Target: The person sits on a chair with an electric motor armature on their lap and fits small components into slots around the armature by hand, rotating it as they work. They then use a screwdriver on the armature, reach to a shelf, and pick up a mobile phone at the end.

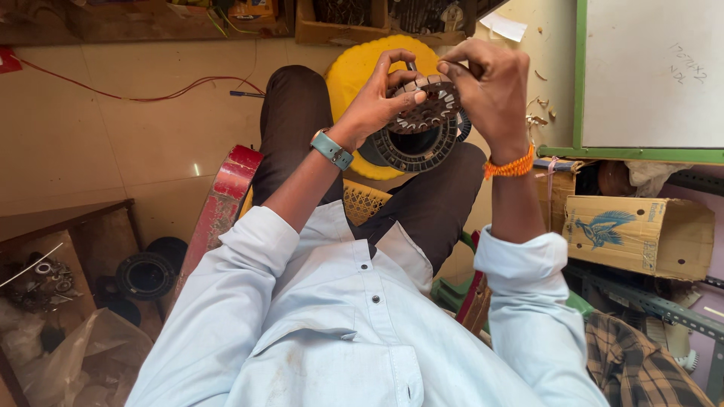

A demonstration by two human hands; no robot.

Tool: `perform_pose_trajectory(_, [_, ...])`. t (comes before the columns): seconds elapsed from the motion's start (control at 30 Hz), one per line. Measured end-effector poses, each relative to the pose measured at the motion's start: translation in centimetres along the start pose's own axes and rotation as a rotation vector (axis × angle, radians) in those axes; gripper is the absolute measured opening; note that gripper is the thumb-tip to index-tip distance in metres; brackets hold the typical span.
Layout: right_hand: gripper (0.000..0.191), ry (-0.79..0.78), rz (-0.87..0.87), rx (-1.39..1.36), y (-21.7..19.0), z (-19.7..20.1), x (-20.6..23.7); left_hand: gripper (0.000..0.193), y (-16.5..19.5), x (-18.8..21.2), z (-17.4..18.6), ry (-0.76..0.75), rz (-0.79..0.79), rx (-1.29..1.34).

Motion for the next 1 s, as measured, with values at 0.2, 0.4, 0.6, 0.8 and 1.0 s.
perform_pose_trajectory(0.2, [0.005,0.058,-0.243,-0.094,-1.2,0.4,2.4,0.053,-0.3,-0.1,0.4,0.004,-0.037,-0.077])
perform_pose_trajectory(0.4, [0.004,0.038,-0.348,-0.236,-0.2,-2.4,8.4,0.043,-1.3,-0.4,0.3,0.032,-0.079,-0.098])
perform_pose_trajectory(0.6, [0.006,0.162,-0.628,-0.485,2.9,-5.7,15.4,0.036,-1.3,0.7,-1.5,0.351,-0.236,-0.377])
perform_pose_trajectory(0.8, [0.006,0.304,-0.583,-0.480,3.9,-3.7,16.0,0.039,-0.1,1.3,-3.7,0.487,-0.391,-0.717])
perform_pose_trajectory(1.0, [0.007,0.285,-0.294,-0.102,4.4,0.8,8.1,0.034,-0.3,1.4,-3.8,0.512,-0.422,-0.730])
Point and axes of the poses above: each hand's wrist, its own x-axis away from the middle knuckle, its own z-axis out of the back of the hand, y = z × x, the point moved 2 cm from there along -x, towards the middle knuckle, and after that the axes turned 2 degrees about y, right-handed, at the moved point
